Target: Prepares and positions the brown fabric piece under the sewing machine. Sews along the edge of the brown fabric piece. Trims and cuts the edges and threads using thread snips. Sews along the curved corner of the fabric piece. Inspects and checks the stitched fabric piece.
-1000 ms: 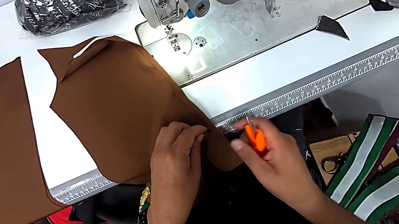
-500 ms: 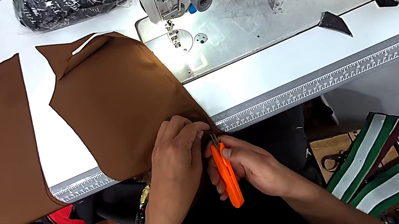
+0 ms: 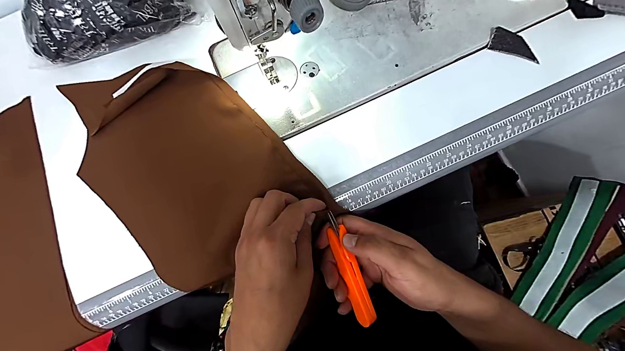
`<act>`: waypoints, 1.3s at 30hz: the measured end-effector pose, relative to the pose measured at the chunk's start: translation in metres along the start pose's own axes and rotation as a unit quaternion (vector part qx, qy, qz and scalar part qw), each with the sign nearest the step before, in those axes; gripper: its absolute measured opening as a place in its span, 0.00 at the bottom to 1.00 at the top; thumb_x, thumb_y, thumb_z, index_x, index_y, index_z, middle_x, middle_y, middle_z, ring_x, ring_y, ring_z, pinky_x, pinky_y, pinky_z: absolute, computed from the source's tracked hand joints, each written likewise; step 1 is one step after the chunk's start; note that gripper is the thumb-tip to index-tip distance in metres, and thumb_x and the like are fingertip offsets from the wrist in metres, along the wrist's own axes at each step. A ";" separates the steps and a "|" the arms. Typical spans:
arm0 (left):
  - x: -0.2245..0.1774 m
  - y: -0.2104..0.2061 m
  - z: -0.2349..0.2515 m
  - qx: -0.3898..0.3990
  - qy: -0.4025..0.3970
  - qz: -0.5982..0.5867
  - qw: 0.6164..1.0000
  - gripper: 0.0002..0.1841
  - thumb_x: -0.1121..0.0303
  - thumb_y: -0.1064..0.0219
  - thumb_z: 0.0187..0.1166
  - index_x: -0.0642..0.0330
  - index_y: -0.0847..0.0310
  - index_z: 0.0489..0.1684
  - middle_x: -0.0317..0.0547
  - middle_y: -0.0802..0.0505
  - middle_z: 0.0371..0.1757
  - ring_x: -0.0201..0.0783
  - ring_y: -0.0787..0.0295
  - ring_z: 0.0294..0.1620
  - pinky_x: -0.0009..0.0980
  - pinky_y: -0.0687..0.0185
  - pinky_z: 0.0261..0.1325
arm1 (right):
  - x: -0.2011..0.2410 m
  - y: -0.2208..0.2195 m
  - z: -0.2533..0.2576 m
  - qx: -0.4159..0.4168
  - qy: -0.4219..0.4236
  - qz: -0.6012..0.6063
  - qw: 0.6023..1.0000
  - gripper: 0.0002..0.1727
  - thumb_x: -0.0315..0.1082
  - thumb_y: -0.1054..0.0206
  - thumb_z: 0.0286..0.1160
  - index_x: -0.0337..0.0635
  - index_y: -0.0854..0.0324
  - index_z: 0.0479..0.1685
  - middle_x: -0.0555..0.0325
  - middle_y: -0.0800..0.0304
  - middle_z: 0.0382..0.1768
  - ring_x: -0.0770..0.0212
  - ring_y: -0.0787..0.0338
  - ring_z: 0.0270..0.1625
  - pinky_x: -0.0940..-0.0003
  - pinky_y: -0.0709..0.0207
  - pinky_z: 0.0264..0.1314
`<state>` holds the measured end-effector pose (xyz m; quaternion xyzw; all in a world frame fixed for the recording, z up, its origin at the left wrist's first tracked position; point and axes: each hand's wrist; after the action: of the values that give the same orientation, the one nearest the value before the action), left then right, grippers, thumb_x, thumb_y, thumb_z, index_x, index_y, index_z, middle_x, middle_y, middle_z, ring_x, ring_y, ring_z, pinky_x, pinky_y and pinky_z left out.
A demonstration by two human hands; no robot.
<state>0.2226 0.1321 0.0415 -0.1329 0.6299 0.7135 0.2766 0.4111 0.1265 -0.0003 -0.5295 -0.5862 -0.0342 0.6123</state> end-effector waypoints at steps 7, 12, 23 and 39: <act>-0.001 0.001 0.000 0.001 0.000 -0.003 1.000 0.12 0.65 0.40 0.85 0.45 0.07 0.50 0.29 0.14 0.44 0.28 0.19 0.49 0.23 0.22 0.50 | 0.000 -0.001 0.000 -0.010 0.004 0.001 1.000 0.18 0.40 0.59 0.94 0.42 0.28 0.63 0.51 0.12 0.41 0.57 0.06 0.41 0.61 0.08 0.48; 0.001 0.002 -0.001 0.001 -0.006 -0.003 1.000 0.13 0.66 0.40 0.85 0.46 0.06 0.50 0.28 0.13 0.44 0.28 0.18 0.49 0.23 0.22 0.50 | -0.002 0.000 0.001 -0.014 0.003 0.015 1.000 0.18 0.40 0.58 0.94 0.42 0.26 0.61 0.51 0.12 0.40 0.58 0.06 0.41 0.61 0.08 0.48; 0.003 -0.011 -0.002 -0.070 -0.030 0.031 0.997 0.07 0.60 0.25 0.74 0.48 0.06 0.41 0.32 0.09 0.43 0.30 0.14 0.47 0.26 0.18 0.49 | -0.001 0.001 0.011 -0.355 0.282 -0.610 0.650 0.11 0.44 0.26 0.70 0.50 0.11 0.43 0.70 0.15 0.23 0.72 0.19 0.21 0.71 0.28 0.18; -0.004 -0.034 -0.023 -0.100 -0.047 0.148 0.983 0.10 0.58 0.31 0.79 0.54 0.12 0.34 0.47 0.13 0.50 0.51 0.17 0.56 0.46 0.23 0.54 | 0.001 -0.007 0.011 -0.366 0.208 -0.662 0.620 0.11 0.49 0.28 0.73 0.53 0.14 0.37 0.70 0.19 0.20 0.68 0.19 0.19 0.68 0.31 0.16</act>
<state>0.2416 0.1102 0.0117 -0.0320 0.5543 0.8114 0.1826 0.3993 0.1319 0.0022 -0.1574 -0.5742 -0.7510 0.2856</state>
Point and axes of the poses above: each hand's wrist, its own z-axis towards the middle knuckle, its own y-axis out of the back of the hand, x = y × z
